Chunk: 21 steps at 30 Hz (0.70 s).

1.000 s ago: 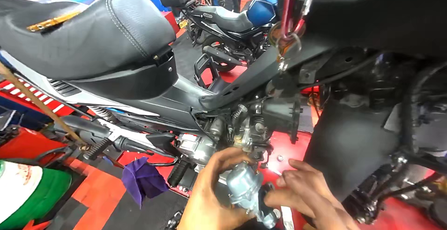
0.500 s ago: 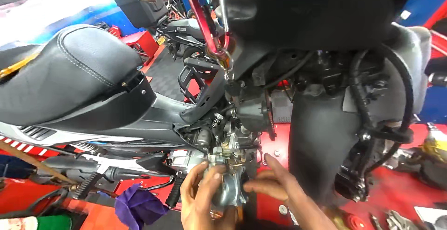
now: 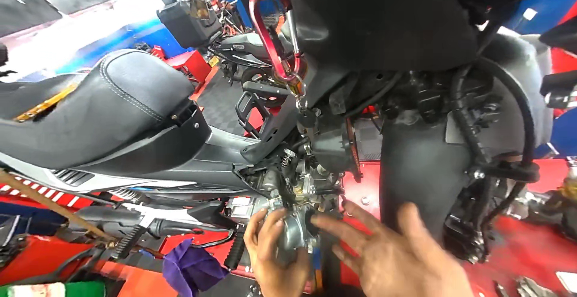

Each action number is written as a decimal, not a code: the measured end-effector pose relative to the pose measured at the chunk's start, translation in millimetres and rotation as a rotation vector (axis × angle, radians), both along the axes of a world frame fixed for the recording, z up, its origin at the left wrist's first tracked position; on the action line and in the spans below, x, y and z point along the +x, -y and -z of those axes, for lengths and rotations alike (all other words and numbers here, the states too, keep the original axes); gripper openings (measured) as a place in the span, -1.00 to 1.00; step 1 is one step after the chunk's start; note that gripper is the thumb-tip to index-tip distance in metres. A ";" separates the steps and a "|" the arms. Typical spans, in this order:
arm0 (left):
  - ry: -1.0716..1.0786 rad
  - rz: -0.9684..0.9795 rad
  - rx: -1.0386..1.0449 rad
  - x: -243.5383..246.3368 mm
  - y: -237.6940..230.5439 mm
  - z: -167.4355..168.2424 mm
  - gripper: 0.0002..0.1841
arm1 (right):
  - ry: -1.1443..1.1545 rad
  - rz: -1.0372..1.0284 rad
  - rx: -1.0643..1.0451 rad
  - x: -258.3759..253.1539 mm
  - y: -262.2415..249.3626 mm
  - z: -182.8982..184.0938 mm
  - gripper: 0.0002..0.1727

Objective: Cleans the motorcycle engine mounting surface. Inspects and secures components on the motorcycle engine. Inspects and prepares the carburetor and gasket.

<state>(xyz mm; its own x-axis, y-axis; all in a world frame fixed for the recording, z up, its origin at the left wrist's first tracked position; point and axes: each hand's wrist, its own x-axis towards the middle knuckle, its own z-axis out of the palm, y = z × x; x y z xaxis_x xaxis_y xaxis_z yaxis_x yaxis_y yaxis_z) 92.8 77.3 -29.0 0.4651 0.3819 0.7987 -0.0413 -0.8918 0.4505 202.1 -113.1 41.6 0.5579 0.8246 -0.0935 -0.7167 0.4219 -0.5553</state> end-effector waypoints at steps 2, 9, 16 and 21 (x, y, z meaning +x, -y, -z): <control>0.032 0.034 -0.227 -1.5 5.9 -3.3 -0.06 | 0.103 0.095 0.037 4.5 3.9 2.9 0.13; -0.137 0.405 -0.987 -22.4 2.8 -38.8 0.13 | 1.006 0.379 0.007 34.7 15.5 18.6 -0.03; -0.204 1.055 -1.240 -36.2 4.1 -46.4 -0.04 | 1.231 0.165 0.176 25.5 8.0 -3.3 0.04; -0.165 1.216 -1.368 -38.1 16.7 -47.5 -0.17 | 1.353 0.149 0.243 15.8 -4.3 -7.7 0.09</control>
